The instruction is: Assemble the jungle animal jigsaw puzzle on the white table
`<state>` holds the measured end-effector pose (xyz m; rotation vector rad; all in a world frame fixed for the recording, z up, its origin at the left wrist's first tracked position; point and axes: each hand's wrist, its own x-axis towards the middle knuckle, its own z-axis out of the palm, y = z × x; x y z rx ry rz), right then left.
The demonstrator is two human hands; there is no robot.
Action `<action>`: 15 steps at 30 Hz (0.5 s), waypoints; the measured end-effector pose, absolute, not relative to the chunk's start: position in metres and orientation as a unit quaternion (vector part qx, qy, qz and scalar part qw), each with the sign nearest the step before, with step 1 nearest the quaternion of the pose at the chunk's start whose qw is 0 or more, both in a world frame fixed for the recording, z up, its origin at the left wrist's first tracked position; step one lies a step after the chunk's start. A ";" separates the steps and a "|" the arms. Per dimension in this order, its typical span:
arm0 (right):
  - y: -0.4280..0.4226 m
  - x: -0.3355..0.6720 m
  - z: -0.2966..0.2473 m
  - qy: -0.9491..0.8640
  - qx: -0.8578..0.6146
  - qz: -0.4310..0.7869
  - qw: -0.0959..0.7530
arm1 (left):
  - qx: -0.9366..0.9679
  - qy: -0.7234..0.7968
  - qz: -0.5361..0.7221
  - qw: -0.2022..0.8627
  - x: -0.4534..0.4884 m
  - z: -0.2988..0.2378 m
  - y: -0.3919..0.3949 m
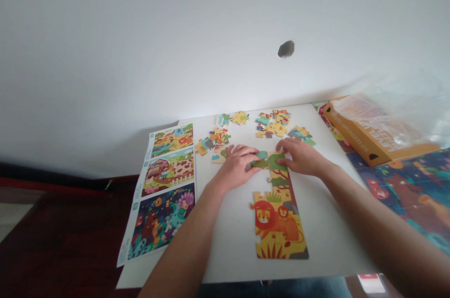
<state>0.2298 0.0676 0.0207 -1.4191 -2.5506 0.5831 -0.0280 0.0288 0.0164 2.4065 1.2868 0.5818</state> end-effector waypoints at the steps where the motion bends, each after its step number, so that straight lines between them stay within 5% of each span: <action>1: 0.068 0.230 0.021 -0.854 -0.476 0.195 0.082 | 0.850 0.452 0.205 0.176 -0.027 0.017 0.028; 15: 0.067 0.227 0.025 -0.851 -0.485 0.188 0.070 | 0.862 0.444 0.177 0.169 -0.024 0.019 0.025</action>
